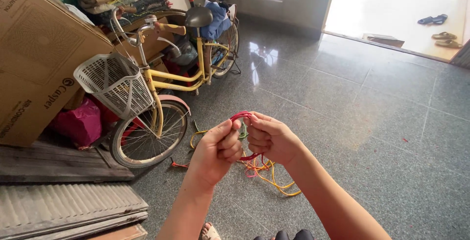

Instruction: Winding and organizing various colored ropes into coils.

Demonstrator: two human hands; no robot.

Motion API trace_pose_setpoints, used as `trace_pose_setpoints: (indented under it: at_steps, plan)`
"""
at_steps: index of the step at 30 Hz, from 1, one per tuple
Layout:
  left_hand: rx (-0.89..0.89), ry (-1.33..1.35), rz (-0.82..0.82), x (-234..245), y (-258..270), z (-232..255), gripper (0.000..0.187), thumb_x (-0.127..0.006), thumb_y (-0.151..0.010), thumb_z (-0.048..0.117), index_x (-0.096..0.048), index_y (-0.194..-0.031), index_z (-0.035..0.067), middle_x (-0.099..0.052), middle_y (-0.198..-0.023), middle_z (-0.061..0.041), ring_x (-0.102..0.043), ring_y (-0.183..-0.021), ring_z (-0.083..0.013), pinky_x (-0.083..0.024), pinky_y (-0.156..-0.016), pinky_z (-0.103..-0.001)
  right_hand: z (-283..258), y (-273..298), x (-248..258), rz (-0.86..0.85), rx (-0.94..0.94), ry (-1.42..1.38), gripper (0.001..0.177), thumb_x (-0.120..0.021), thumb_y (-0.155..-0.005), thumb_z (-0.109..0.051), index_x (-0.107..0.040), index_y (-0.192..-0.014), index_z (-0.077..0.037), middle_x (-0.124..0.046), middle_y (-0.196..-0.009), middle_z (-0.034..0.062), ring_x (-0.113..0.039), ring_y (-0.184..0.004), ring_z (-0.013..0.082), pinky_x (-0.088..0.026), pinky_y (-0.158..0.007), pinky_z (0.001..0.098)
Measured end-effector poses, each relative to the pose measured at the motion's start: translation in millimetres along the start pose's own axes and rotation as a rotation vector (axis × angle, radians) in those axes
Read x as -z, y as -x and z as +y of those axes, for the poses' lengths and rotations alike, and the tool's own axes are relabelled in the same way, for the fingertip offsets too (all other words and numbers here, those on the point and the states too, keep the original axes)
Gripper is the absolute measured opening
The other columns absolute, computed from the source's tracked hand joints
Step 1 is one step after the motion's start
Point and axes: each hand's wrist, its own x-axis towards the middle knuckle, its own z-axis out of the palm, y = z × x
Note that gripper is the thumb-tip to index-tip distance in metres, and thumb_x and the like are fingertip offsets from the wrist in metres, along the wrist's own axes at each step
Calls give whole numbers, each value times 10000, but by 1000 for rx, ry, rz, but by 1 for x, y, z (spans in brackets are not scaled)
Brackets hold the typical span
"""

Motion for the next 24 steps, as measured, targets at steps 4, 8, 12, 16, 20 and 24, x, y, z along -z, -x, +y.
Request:
trace_pose_setpoints:
  at_steps: [4, 8, 12, 16, 20, 24]
  plan:
    - [-59, -14, 8, -5, -3, 1, 271, -484, -1101, 274, -593, -1037, 34, -288, -584, 74, -254, -472, -53, -244, -455, -240, 0, -7, -7, 102, 16, 103, 205, -492, -1099, -270, -558, -1057, -81, -352, -627, -66, -287, -530, 55, -255, -500, 248]
    - [-93, 96, -34, -9, -8, 0, 288, -469, -1106, 296, -592, -1053, 42, -310, -610, 56, -264, -495, -61, -253, -483, -241, 3, -11, -5, 220, 53, 120, 297, -488, -1072, -347, -597, -1064, -70, -372, -627, -51, -278, -519, 54, -250, -487, 237]
    - [-102, 124, 17, -13, -10, -3, 311, -459, -1086, 294, -606, -1096, 19, -337, -633, 51, -267, -503, -56, -256, -491, -234, 10, -12, 12, 218, 54, 32, 306, -495, -1092, -360, -588, -1026, -76, -370, -635, -61, -290, -532, 63, -260, -488, 244]
    - [-102, 152, 29, -6, -13, -8, 289, -462, -1098, 274, -605, -1097, 23, -325, -617, 57, -259, -502, -57, -255, -484, -239, 9, -10, 20, 208, 53, 58, 320, -503, -1096, -369, -584, -978, -83, -377, -625, -37, -299, -526, 75, -273, -487, 252]
    - [-57, 161, 52, 3, -13, -3, 278, -464, -1108, 270, -602, -1067, 32, -310, -604, 54, -249, -486, -63, -250, -474, -244, 13, -10, 16, 268, 77, 160, 337, -514, -1098, -367, -618, -1000, -62, -498, -660, -19, -428, -555, 89, -357, -524, 260]
    - [50, 131, 45, 1, -9, 11, 279, -456, -1111, 260, -600, -1063, 27, -293, -593, 56, -249, -489, -66, -247, -474, -246, 5, -8, 16, 472, 93, 450, 346, -501, -1041, -340, -645, -1058, -25, -708, -861, 38, -665, -764, 126, -566, -736, 310]
